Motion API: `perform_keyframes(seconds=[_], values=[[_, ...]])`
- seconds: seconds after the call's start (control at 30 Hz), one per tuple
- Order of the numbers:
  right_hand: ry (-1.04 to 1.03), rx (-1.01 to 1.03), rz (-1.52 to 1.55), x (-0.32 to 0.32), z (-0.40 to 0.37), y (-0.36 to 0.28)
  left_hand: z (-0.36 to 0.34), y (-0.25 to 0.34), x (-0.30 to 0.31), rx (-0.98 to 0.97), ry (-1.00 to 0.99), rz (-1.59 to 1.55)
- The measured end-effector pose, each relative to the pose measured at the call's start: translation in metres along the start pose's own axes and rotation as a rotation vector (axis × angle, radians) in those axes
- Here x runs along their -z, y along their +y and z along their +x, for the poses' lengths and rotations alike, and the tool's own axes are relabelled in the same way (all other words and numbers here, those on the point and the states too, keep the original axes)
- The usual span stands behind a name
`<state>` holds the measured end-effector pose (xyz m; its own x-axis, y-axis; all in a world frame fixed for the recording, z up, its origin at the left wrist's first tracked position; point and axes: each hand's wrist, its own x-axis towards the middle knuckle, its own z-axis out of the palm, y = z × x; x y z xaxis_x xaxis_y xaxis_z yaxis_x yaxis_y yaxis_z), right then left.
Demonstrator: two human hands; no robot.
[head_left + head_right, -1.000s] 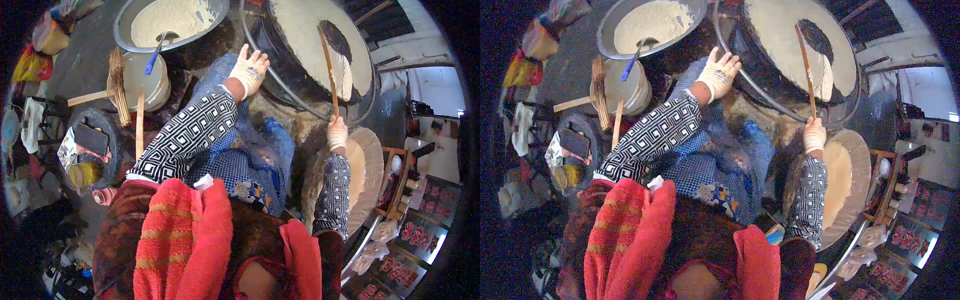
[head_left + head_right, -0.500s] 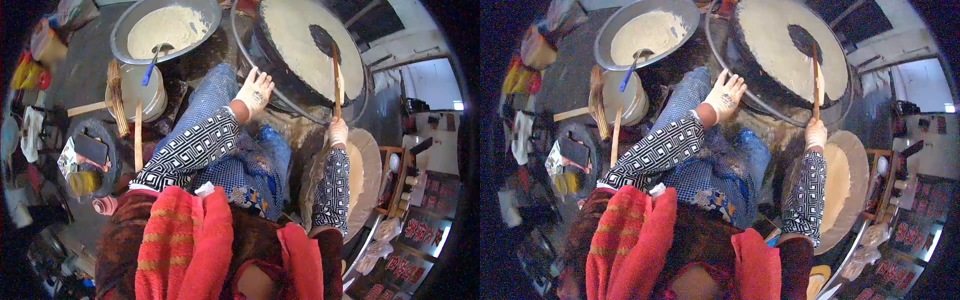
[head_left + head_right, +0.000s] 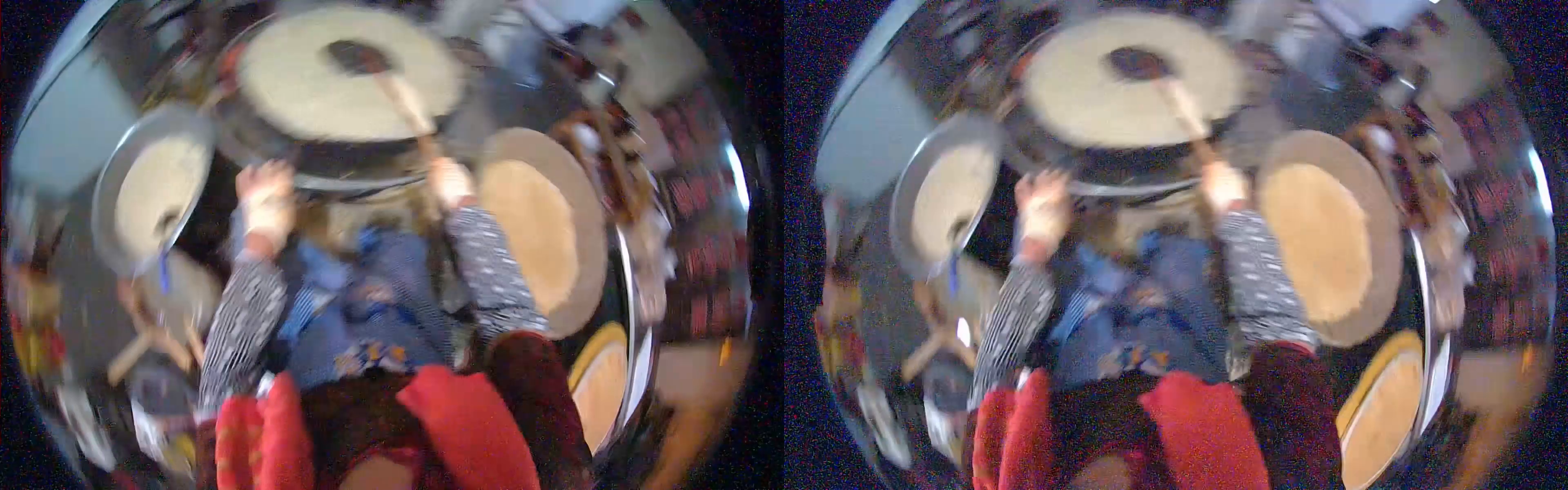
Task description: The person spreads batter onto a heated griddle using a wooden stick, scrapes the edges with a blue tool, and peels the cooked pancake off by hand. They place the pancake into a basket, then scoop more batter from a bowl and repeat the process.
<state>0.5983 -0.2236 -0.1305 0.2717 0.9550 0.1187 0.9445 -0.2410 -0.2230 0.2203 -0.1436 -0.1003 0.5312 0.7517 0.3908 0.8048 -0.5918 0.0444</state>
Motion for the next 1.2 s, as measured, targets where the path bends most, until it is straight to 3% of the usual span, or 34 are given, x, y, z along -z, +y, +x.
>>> perform_keyframes(seconds=[0.03,0.07,0.13,0.2,0.27,0.33,0.53,0.57,0.6,0.67,0.73,0.77,0.8,0.83,0.87,0.9,0.93,0.97,1.07,1.13,1.2], values=[[-0.128,-0.144,-0.050,0.042,0.003,-0.027,0.000,-0.005,-0.011,0.008,-0.043,0.040],[-0.034,-0.261,-0.020,0.030,0.009,-0.020,0.006,0.002,0.009,0.030,-0.174,0.089],[0.031,-0.284,0.045,0.050,0.002,-0.041,0.005,-0.010,-0.010,0.069,-0.250,0.207],[0.029,-0.089,0.010,0.039,-0.016,-0.042,0.003,-0.010,-0.017,0.147,-0.262,0.272],[-0.168,-0.267,0.074,0.052,-0.019,-0.048,0.009,0.011,0.006,0.105,-0.286,0.161],[-0.039,-0.344,0.072,0.044,-0.005,-0.038,0.005,0.035,-0.003,-0.083,-0.256,0.037],[-0.075,-0.110,-0.040,0.037,-0.008,-0.055,-0.010,0.033,-0.021,-0.113,-0.129,0.128],[-0.111,0.039,-0.107,0.049,-0.016,-0.055,-0.011,0.029,-0.027,-0.105,-0.121,0.142],[-0.130,-0.266,0.063,0.044,-0.003,-0.050,-0.009,0.024,-0.031,-0.113,-0.100,0.158],[0.086,-0.195,-0.003,0.026,0.015,-0.031,-0.011,0.019,-0.026,-0.098,-0.147,0.194],[-0.078,-0.091,0.091,0.059,0.018,-0.054,-0.005,0.010,-0.023,-0.123,-0.072,0.145],[0.025,0.122,0.032,0.042,0.021,-0.053,0.003,0.012,0.001,-0.150,-0.065,0.069],[-0.102,0.059,0.163,0.057,0.011,-0.067,0.007,0.019,0.014,-0.133,0.029,0.132],[0.091,0.366,0.188,0.054,-0.005,-0.065,0.010,0.019,0.014,-0.084,-0.046,0.071],[-0.031,0.210,0.176,0.076,-0.028,-0.082,0.007,0.011,-0.001,-0.143,0.031,0.153],[-0.091,0.269,0.039,0.077,-0.041,-0.084,0.004,-0.014,-0.036,-0.128,-0.024,0.178],[0.014,0.055,0.239,0.074,-0.065,-0.089,-0.003,-0.025,-0.046,-0.085,-0.112,0.206],[-0.001,0.039,0.227,0.059,-0.082,-0.081,0.001,-0.020,-0.034,-0.002,-0.263,0.256],[-0.180,0.056,0.218,0.091,-0.145,-0.050,-0.005,-0.034,-0.052,0.035,-0.210,0.301],[-0.202,-0.072,0.326,0.079,-0.167,-0.031,-0.006,-0.013,-0.033,0.027,-0.123,0.090],[-0.190,0.092,0.200,0.064,-0.178,-0.005,0.000,0.066,0.023,-0.019,-0.023,-0.097]])
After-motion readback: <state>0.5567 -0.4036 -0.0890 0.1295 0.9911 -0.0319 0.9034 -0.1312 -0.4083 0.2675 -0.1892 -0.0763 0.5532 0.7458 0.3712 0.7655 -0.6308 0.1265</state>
